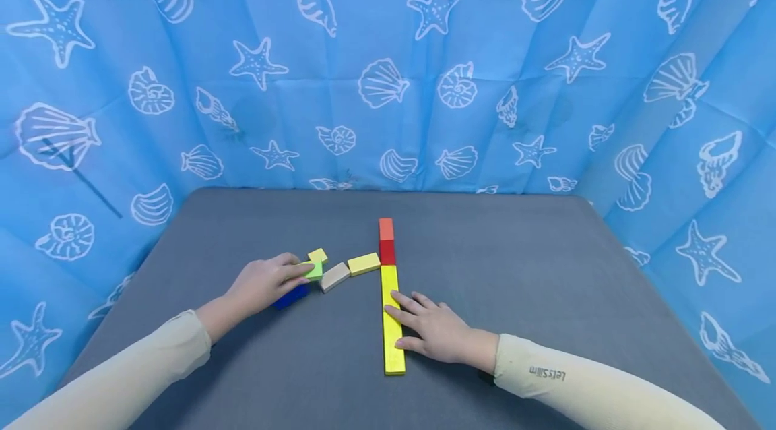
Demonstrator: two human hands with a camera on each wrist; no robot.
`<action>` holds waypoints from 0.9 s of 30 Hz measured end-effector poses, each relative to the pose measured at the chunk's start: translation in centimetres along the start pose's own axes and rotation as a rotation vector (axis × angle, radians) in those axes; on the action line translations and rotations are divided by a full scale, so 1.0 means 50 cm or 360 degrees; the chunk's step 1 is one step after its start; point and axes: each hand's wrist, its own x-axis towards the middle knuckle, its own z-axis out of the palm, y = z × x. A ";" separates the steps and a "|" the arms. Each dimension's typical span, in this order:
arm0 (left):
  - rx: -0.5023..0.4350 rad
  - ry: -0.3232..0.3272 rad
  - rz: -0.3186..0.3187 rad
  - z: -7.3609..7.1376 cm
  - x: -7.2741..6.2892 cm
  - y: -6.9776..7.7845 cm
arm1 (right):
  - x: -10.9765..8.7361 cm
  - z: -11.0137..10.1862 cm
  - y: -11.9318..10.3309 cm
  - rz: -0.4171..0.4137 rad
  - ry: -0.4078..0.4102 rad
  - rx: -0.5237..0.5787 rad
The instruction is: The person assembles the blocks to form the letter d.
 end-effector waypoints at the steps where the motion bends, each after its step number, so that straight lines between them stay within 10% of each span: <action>1: -0.0008 0.0013 0.0012 -0.003 -0.012 0.008 | 0.000 0.000 0.000 0.0001 0.0000 0.0001; 12: -0.0050 -0.0195 -0.0119 0.013 -0.083 0.069 | -0.002 0.002 0.003 -0.0016 0.0030 0.0007; 27: 0.0118 -0.0237 -0.0301 0.026 -0.054 0.046 | 0.003 0.002 0.003 -0.0019 0.0014 0.0021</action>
